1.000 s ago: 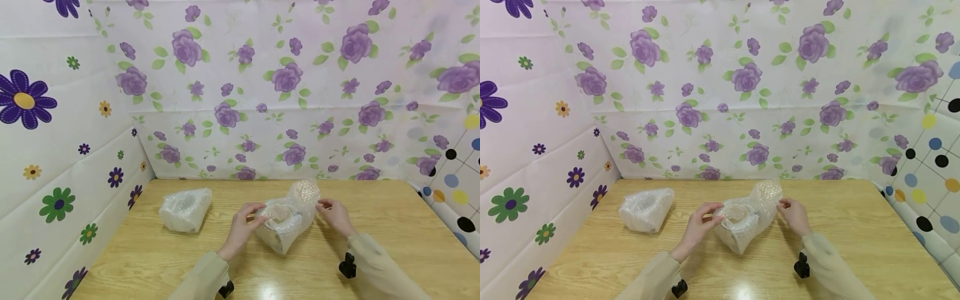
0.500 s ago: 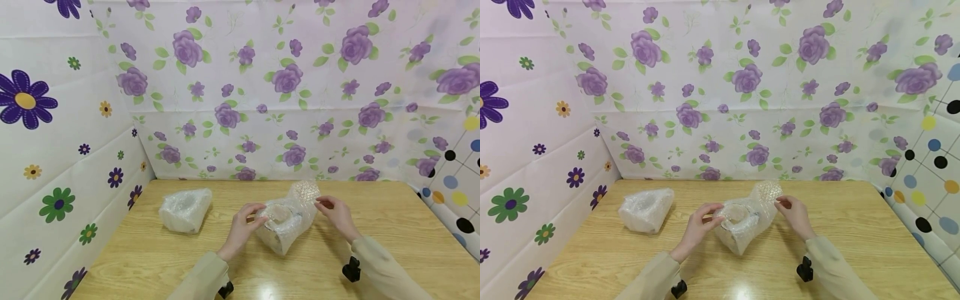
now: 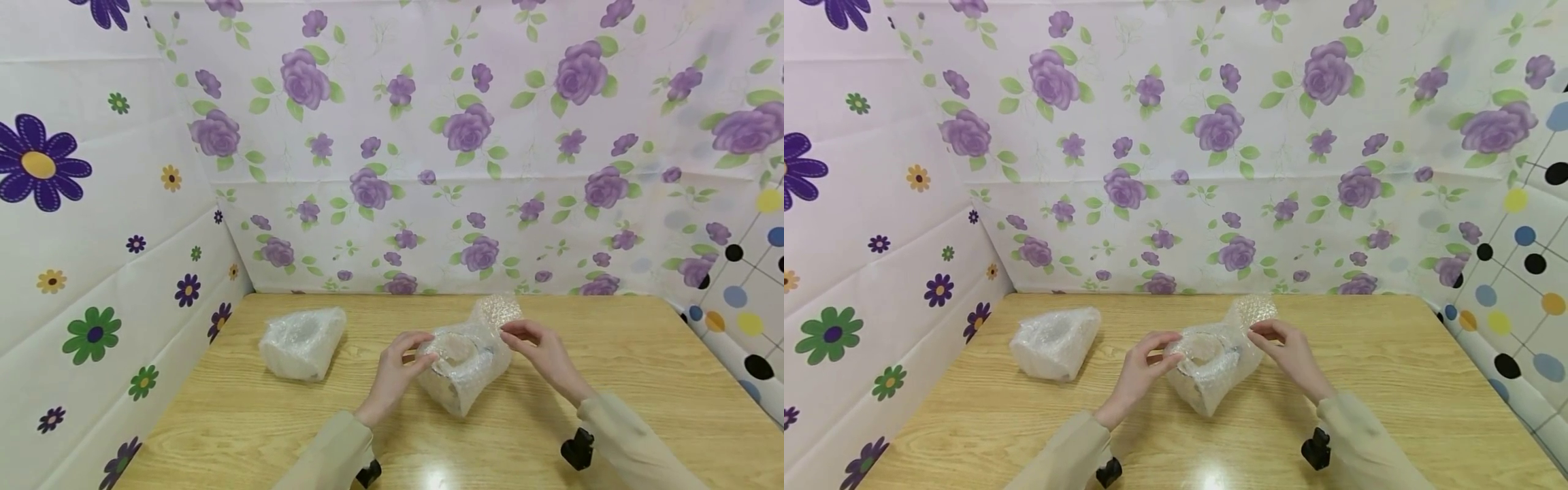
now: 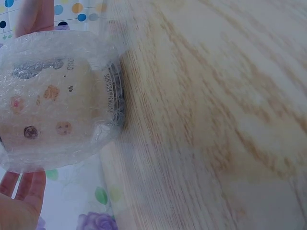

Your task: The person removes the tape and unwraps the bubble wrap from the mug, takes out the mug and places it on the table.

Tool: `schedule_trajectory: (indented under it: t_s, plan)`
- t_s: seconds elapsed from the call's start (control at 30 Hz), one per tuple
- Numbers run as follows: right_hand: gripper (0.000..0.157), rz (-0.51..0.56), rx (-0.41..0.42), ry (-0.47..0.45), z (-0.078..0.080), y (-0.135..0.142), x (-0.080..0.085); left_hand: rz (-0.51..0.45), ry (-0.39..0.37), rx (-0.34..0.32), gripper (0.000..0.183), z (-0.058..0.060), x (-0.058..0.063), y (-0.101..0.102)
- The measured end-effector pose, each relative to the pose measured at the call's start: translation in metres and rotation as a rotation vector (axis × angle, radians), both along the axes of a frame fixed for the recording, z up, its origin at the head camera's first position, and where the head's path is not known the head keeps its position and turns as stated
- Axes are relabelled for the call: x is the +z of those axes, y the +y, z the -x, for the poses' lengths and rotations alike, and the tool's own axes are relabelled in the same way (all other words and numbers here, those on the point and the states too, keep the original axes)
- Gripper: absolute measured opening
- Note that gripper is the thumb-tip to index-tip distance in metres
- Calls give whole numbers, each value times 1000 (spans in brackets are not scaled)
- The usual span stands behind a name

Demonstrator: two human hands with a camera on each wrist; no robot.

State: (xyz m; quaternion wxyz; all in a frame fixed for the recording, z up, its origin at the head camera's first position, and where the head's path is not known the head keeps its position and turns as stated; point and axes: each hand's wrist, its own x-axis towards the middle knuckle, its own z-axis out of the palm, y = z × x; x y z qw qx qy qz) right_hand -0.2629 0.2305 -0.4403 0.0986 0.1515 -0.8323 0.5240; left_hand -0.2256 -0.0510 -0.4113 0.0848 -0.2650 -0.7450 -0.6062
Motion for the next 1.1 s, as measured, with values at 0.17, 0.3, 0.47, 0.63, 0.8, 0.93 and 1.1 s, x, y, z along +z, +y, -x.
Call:
schedule_trajectory:
  t_s: [0.17, 0.3, 0.47, 0.63, 0.8, 0.93, 1.1]
  plan:
    - [30, 34, 69, 3, -6, -3, 1, 0, 3, -5, 28, 0, 0, 0]
    - [31, 93, 139, -26, -9, -7, 2, 6, -9, 2, 29, 0, 1, 0]
    - [40, 113, 214, -43, -19, -14, 13, 12, -16, 9, 30, 0, 2, -1]
    - [47, 79, 245, -14, -29, -24, 24, 4, -16, 3, 30, 0, 2, 0]
    - [47, 80, 263, 28, -25, -25, 15, -3, -17, -1, 30, 0, 1, 0]
    - [44, 65, 257, 14, -18, -22, 1, -2, -19, -1, 30, 0, 1, 0]
    - [42, 60, 261, -7, -25, -26, 11, 7, -27, 3, 31, -1, 3, -1]
